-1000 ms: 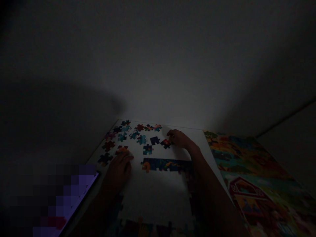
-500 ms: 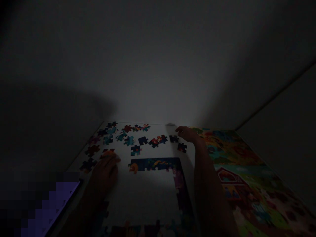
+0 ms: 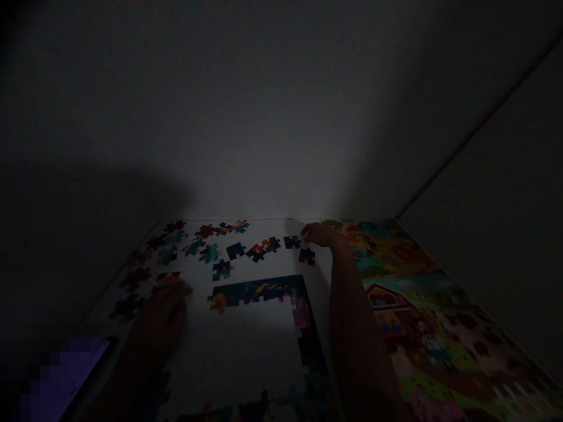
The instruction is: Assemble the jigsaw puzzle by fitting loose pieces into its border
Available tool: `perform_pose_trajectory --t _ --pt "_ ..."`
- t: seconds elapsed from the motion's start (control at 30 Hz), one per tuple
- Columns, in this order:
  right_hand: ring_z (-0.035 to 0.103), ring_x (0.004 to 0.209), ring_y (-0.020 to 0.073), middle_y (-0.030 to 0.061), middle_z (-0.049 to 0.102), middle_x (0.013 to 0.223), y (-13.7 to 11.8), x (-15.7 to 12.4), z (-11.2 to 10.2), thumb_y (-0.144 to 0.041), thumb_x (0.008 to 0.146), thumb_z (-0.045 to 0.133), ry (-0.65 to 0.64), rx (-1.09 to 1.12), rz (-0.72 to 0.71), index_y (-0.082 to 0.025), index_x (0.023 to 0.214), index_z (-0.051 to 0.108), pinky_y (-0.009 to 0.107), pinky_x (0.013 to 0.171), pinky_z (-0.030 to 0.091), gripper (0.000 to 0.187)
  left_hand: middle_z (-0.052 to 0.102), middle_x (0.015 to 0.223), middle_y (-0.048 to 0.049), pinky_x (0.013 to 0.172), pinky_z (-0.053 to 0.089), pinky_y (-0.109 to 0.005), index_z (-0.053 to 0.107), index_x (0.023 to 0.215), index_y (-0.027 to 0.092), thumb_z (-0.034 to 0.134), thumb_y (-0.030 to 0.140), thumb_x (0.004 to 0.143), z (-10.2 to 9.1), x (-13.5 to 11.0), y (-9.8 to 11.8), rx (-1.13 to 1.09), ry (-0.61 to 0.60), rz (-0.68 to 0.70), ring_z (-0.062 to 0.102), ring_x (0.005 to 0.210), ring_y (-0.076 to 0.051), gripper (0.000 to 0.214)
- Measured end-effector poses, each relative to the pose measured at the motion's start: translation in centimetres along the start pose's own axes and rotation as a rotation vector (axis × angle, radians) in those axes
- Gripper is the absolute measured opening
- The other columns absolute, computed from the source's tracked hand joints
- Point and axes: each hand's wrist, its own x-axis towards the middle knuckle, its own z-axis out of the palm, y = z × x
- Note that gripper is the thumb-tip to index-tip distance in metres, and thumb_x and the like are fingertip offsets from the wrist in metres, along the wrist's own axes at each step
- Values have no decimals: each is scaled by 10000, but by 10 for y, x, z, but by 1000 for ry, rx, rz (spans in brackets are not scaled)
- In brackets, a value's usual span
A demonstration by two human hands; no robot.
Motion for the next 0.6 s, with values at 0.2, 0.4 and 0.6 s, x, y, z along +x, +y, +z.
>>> perform_pose_trajectory --t 0.2,0.4,0.6 --pt "690 882 173 42 750 1064 -1 1 2 -175 814 604 -3 -4 -2 -228 1107 709 219 706 510 316 659 1159 -134 943 497 -471 648 1040 175 371 254 948 -1 1 0 -22 -7 -11 610 1106 -291 302" --pt "674 820 167 71 739 1032 -9 6 7 -166 781 634 -5 -9 -26 -187 1108 703 223 683 502 334 653 1188 -128 961 494 -472 659 1027 194 373 262 940 0 0 1 -21 -16 -51 604 1129 -287 307" --pt "655 769 165 57 730 929 -14 7 9 -137 711 662 -8 57 -72 -176 1069 708 215 627 477 363 657 1186 -135 958 495 -487 665 1022 191 386 249 927 -2 0 3 -23 -19 -63 604 1132 -300 301"
